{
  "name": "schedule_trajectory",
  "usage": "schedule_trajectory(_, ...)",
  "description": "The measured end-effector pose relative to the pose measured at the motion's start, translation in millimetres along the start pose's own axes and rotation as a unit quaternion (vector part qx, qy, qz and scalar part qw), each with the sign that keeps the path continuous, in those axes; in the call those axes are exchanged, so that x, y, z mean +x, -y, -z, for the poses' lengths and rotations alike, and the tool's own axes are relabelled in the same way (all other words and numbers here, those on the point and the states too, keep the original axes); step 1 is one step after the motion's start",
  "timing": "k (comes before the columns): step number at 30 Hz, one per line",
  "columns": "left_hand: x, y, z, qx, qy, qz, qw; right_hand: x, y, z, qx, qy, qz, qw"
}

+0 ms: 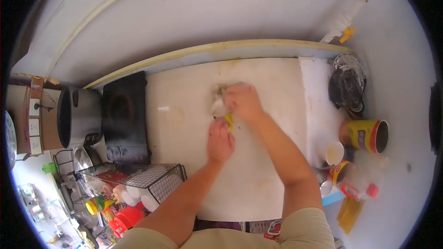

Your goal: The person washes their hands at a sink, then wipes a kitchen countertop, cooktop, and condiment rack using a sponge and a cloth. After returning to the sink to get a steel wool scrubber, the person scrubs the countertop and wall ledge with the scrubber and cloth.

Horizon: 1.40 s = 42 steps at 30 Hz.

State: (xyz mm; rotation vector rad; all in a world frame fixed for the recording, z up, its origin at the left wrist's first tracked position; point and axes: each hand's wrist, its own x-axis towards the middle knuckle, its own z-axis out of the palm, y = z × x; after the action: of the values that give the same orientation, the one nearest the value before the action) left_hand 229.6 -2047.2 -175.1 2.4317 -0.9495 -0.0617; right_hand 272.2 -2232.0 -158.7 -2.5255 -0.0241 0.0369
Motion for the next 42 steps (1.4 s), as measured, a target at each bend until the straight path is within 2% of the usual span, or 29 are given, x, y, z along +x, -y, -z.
schedule_trajectory(4,-3.4,4.3,-4.7,0.001,-0.02,0.014,1.0,67.5,-37.6,-16.8,0.001,-0.319,-0.049,0.947)
schedule_trajectory(7,-6.5,3.1,-2.1,0.007,-0.048,0.044,0.998,79.3,-31.8,-26.8,-0.055,-0.276,-0.067,0.957)
schedule_trajectory(10,-7.2,2.6,-10.1,0.034,-0.082,0.067,0.994,48.5,-13.1,-28.4,-0.036,-0.216,0.064,0.974)
schedule_trajectory(11,-7.4,5.3,-11.2,0.032,-0.093,0.078,0.992,32.9,-4.4,-34.4,0.013,-0.193,0.098,0.976)
schedule_trajectory(14,-13.3,11.8,-13.0,0.007,-0.13,0.152,0.98,-23.0,14.8,-48.5,0.036,-0.127,0.059,0.989)
schedule_trajectory(18,-15.0,-1.5,5.1,-0.001,-0.221,0.296,0.929,-97.5,45.6,-54.0,0.028,-0.142,0.027,0.989)
schedule_trajectory(21,1.9,-4.0,24.7,-0.034,-0.193,0.243,0.95,-124.6,31.8,-44.8,0.047,-0.173,0.035,0.983)
schedule_trajectory(23,6.5,23.1,1.1,-0.007,-0.199,0.16,0.967,-135.7,-17.7,-34.6,0.021,-0.308,-0.125,0.943)
schedule_trajectory(24,10.3,33.3,-10.5,0.007,-0.2,0.117,0.973,-135.2,-37.3,-17.8,-0.027,-0.403,-0.155,0.901)
schedule_trajectory(25,13.2,31.1,-11.3,0.034,-0.173,0.108,0.978,-137.4,-41.9,11.3,-0.031,-0.333,-0.275,0.901)
schedule_trajectory(27,14.8,17.4,-6.1,0.087,-0.114,0.094,0.985,-133.6,-83.3,-9.0,-0.178,-0.433,-0.242,0.85)
schedule_trajectory(30,17.9,2.4,-13.7,0.075,-0.024,0.019,0.997,-131.7,-67.8,-11.2,-0.111,-0.355,-0.226,0.9)
schedule_trajectory(33,8.0,-2.8,-9.3,0.099,0.023,-0.04,0.994,-146.3,-24.4,-17.2,-0.067,-0.31,-0.116,0.941)
schedule_trajectory(37,-37.7,-18.7,-8.0,0.069,0.068,-0.084,0.992,-177.9,23.2,-53.2,-0.016,-0.269,-0.078,0.96)
schedule_trajectory(39,-63.9,-30.1,-8.9,0.008,0.053,-0.08,0.995,-197.9,54.9,-61.6,-0.017,-0.272,-0.115,0.955)
schedule_trajectory(42,-107.6,-34.1,0.2,-0.023,0.081,-0.095,0.992,-235.3,90.2,-73.5,-0.028,-0.259,-0.141,0.955)
